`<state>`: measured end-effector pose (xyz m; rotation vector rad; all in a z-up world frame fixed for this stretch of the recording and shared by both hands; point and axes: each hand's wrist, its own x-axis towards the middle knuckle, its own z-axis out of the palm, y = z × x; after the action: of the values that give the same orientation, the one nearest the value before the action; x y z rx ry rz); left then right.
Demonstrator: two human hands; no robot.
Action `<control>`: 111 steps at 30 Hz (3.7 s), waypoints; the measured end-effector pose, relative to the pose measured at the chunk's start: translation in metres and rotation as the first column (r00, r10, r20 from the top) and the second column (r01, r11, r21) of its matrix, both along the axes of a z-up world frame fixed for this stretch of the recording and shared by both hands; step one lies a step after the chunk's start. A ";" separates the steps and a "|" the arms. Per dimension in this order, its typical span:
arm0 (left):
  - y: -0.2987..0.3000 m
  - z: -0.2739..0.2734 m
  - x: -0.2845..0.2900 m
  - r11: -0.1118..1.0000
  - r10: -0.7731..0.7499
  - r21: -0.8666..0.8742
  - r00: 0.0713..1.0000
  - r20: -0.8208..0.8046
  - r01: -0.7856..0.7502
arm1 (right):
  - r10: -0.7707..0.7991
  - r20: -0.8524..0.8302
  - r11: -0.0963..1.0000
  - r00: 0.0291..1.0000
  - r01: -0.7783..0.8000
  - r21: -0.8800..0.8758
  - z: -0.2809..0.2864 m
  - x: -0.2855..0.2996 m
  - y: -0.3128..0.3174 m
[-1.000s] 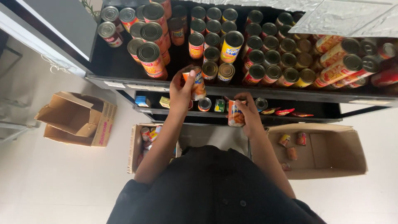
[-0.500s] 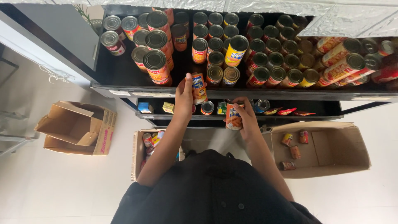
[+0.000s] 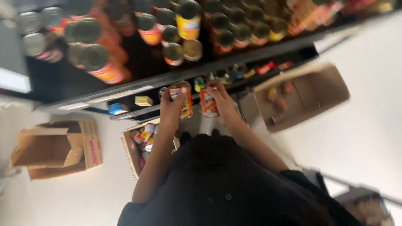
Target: Moving various canned goods from cardboard boxes onto display shelves in a grocery store.
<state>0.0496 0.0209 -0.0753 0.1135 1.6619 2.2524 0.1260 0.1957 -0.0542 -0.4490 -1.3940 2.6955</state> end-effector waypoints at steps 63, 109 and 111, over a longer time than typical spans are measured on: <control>0.489 -0.297 0.094 0.275 -0.961 -0.915 0.102 -0.256 0.294 | -0.614 0.243 0.264 0.751 -0.096 0.960 -0.291 0.199 0.366; 0.607 -0.553 0.023 0.065 -0.965 -0.942 -0.260 0.024 -0.330 | -0.763 0.499 0.418 0.410 -0.277 0.866 -0.568 0.154 0.477; 0.591 -0.514 0.025 -0.389 -0.898 -0.887 -0.114 0.426 -0.250 | -0.657 0.656 0.528 0.372 -0.394 0.752 -0.598 0.159 0.453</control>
<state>0.0751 0.6118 -0.5895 1.6951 1.9068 -0.6691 0.2850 0.6488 -0.6523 -2.0086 -2.4092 0.9697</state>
